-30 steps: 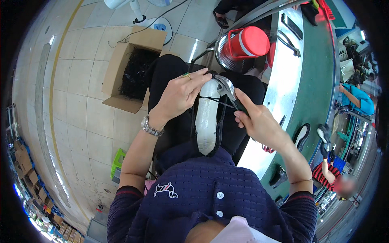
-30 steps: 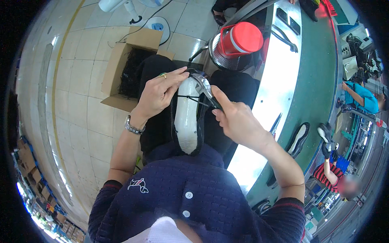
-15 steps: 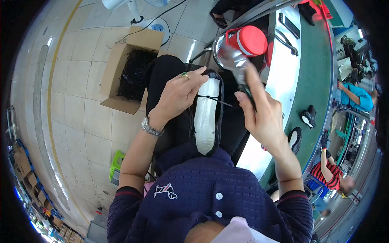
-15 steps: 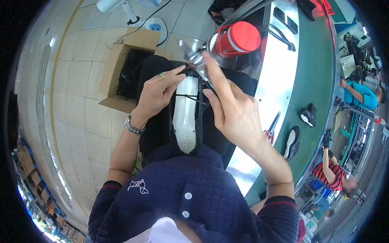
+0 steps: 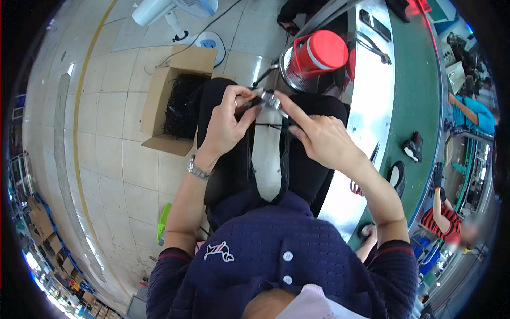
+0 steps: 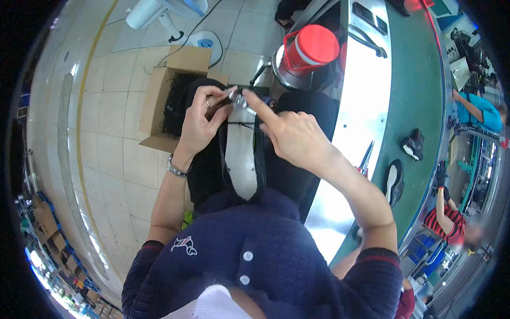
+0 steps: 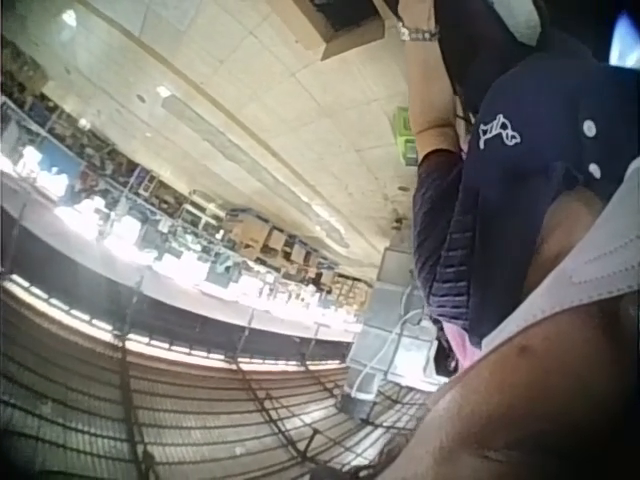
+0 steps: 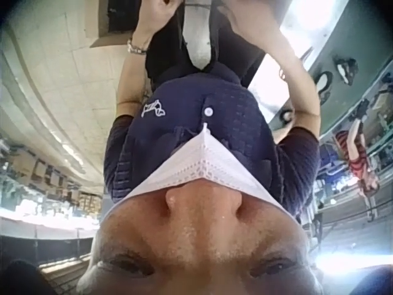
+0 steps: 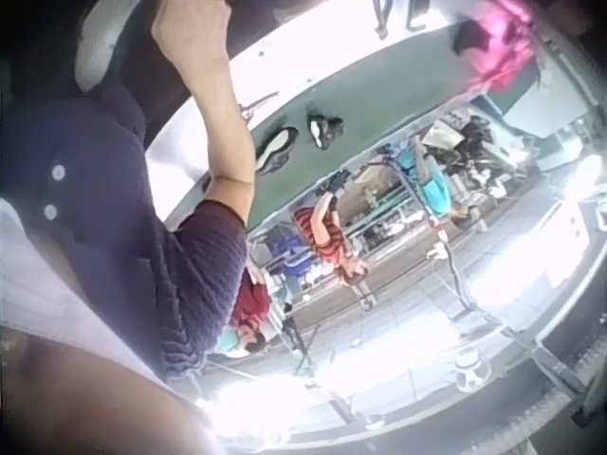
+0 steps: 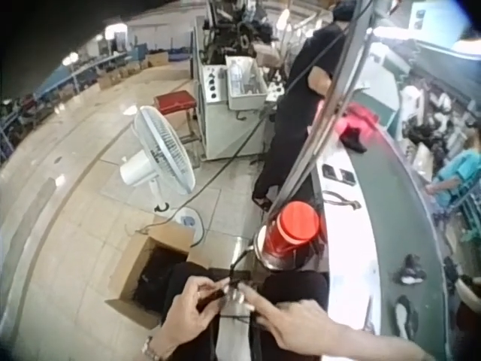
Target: Applying adhesive and trimming excess material on shoe components in a factory setting.
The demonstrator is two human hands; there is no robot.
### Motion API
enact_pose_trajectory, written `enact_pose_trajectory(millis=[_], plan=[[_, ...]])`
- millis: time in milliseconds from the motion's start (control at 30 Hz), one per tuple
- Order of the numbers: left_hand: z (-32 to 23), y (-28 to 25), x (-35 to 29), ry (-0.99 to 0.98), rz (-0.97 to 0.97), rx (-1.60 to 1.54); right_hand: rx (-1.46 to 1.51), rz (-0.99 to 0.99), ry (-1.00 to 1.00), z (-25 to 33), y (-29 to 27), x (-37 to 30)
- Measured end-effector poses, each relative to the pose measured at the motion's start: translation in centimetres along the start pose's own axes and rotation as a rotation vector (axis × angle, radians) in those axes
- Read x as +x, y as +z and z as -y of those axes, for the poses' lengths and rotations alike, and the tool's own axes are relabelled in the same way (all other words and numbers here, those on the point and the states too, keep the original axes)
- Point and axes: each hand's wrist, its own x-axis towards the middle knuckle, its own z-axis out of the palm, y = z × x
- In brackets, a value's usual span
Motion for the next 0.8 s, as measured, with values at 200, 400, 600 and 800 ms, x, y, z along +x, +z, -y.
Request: enact_pose_trajectory(millis=[200, 400, 600, 800], plan=[[-1.1, 0.2, 0.0, -0.085, 0.013, -0.016, 0.221, -0.607, -0.103, 0.6, 1.2, -0.2], [-0.6, 0.4, 0.9, -0.087, -0.014, -0.263, 0.376, -0.244, 0.080, -0.6, 1.3, -3.0], [-0.7, 2.9, 3.9, -0.291, 0.168, -0.138, 0.537, -0.587, 0.750, -8.5, 3.9, -6.5], [-1.0, 2.5, 3.6, -0.176, 0.187, -0.149, 0.195, -0.688, 1.004, -17.4, 10.9, -10.1]])
